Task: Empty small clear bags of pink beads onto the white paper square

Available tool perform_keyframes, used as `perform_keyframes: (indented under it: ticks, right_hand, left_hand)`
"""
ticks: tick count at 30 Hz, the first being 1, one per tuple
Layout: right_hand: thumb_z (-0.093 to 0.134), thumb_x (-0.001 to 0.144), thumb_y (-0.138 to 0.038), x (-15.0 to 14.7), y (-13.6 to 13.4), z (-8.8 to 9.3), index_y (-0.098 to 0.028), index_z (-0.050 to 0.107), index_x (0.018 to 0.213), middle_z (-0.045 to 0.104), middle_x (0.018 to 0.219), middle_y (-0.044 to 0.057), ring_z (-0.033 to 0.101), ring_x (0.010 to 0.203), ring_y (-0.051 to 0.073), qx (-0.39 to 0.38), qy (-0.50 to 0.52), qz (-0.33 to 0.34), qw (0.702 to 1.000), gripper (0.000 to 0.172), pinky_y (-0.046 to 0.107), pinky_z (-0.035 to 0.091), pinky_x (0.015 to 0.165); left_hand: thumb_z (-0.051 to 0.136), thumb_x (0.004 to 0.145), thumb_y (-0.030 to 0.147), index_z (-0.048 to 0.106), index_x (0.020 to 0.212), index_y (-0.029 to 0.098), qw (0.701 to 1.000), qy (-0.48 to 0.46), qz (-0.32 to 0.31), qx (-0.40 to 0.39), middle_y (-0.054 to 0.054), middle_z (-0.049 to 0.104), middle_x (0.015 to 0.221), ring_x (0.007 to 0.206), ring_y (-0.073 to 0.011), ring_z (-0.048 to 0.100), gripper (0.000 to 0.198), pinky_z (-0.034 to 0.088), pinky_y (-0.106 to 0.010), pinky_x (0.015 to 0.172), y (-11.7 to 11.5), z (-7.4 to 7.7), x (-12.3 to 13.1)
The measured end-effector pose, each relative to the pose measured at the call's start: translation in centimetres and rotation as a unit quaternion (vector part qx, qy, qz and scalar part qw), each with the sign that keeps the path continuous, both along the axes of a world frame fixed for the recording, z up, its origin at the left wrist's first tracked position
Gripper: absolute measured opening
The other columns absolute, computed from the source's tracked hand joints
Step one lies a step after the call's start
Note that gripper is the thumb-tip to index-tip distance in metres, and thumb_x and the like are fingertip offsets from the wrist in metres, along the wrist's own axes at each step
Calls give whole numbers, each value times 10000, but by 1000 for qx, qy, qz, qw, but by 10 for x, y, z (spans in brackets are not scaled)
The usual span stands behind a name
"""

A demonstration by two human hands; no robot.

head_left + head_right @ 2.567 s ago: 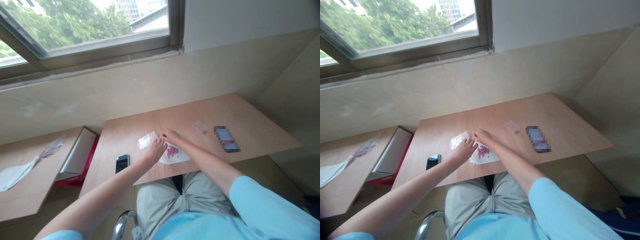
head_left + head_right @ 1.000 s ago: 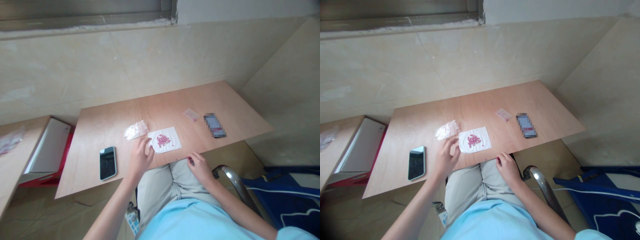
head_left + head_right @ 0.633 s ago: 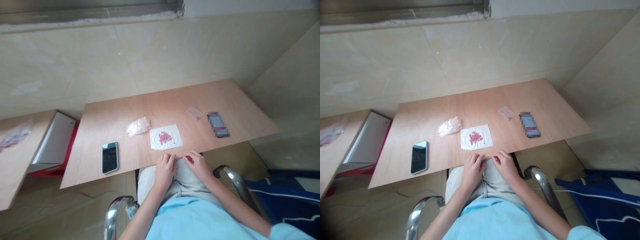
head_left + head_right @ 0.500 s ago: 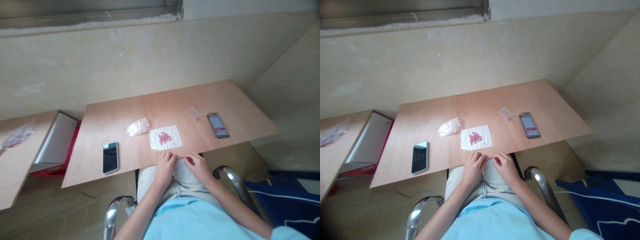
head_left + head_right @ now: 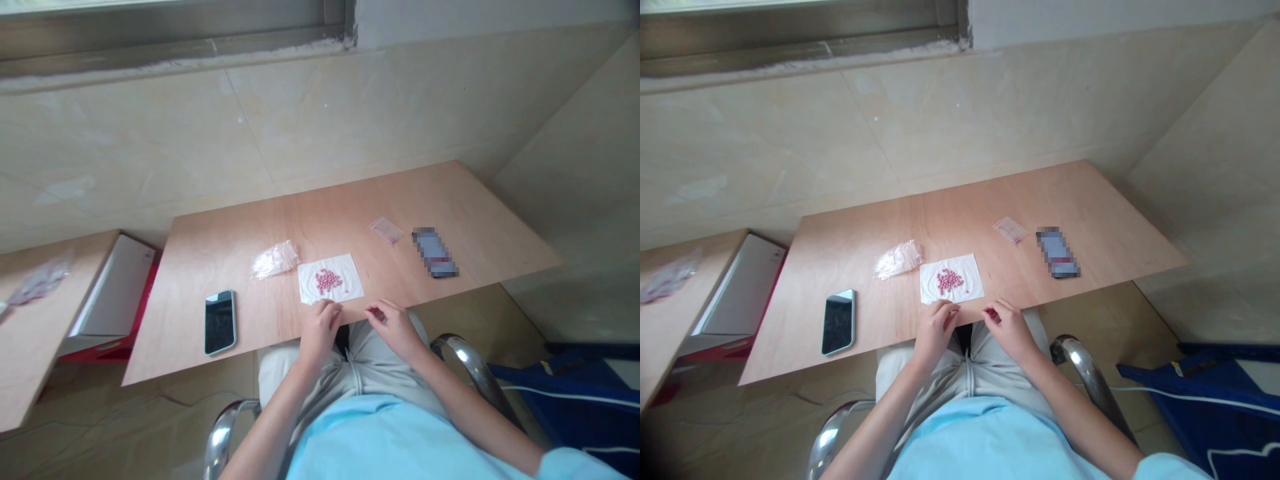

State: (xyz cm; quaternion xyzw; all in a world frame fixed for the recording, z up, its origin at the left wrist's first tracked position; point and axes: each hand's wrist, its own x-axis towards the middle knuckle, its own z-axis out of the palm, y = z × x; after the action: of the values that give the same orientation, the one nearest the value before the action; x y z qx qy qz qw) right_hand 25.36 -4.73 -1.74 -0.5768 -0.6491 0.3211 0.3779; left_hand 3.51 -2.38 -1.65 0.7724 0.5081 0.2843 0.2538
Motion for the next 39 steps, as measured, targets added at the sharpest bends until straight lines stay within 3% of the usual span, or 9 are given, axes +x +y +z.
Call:
perform_keyframes:
  ticks: [6,12,18,22,25,30,34,39]
  right_hand:
    - [549,919,-203,-21,70,-6,-208,707,1001,691,940,68,652,773,174,39,4,13,999,178,288,538,699]
    - [587,895,-133,-40,129,-18,-199,727,949,697,968,61,658,888,177,67,-63,48,995,164,298,521,831]
    - [600,896,-116,-43,141,-19,-207,741,1060,709,1042,65,664,920,170,57,-79,101,990,235,300,511,871]
    - [564,919,-164,-16,152,-15,-214,726,1092,719,1043,59,664,853,169,63,-77,66,993,243,303,517,818]
    - [536,927,-206,24,175,-15,-199,719,1074,724,1005,74,668,859,199,74,-104,-13,992,235,335,518,819]
    - [620,842,-210,75,217,-19,-156,680,1191,659,1161,162,604,1112,299,112,-222,-112,962,358,427,457,993]
    - [693,822,-319,79,226,-26,-129,670,1201,649,1142,188,600,1073,323,98,-281,-104,949,425,444,456,972]
    - [622,870,-303,78,225,-35,-151,719,1058,699,1048,159,637,981,278,94,-224,-109,964,260,419,476,921]
  left_hand:
    - [487,977,256,646,1102,224,993,-14,115,-3,-80,668,1076,925,-212,665,205,526,-362,835,59,1,-40]
    - [495,983,296,673,977,201,996,38,82,-12,-82,667,998,889,-213,664,201,517,-345,811,82,-4,-48]
    - [514,977,300,682,996,205,998,19,66,-7,-83,654,1047,960,-220,655,194,519,-348,845,84,-8,-48]
    - [514,977,295,673,1028,214,997,16,78,0,-77,652,1072,994,-231,653,185,520,-371,882,84,0,-54]
    - [524,974,303,671,1053,226,992,34,107,52,-89,642,1119,1048,-250,637,184,506,-408,940,88,14,-67]
    - [571,943,323,644,1153,208,959,84,224,155,-145,549,1368,1270,-319,534,250,424,-509,1084,106,30,-106]
    - [553,937,309,609,1233,203,957,119,228,135,-152,475,1501,1365,-350,467,319,363,-557,1140,115,17,-134]
    - [536,927,301,591,1293,191,973,119,173,93,-156,552,1427,1323,-322,524,386,414,-511,1119,113,-8,-140]
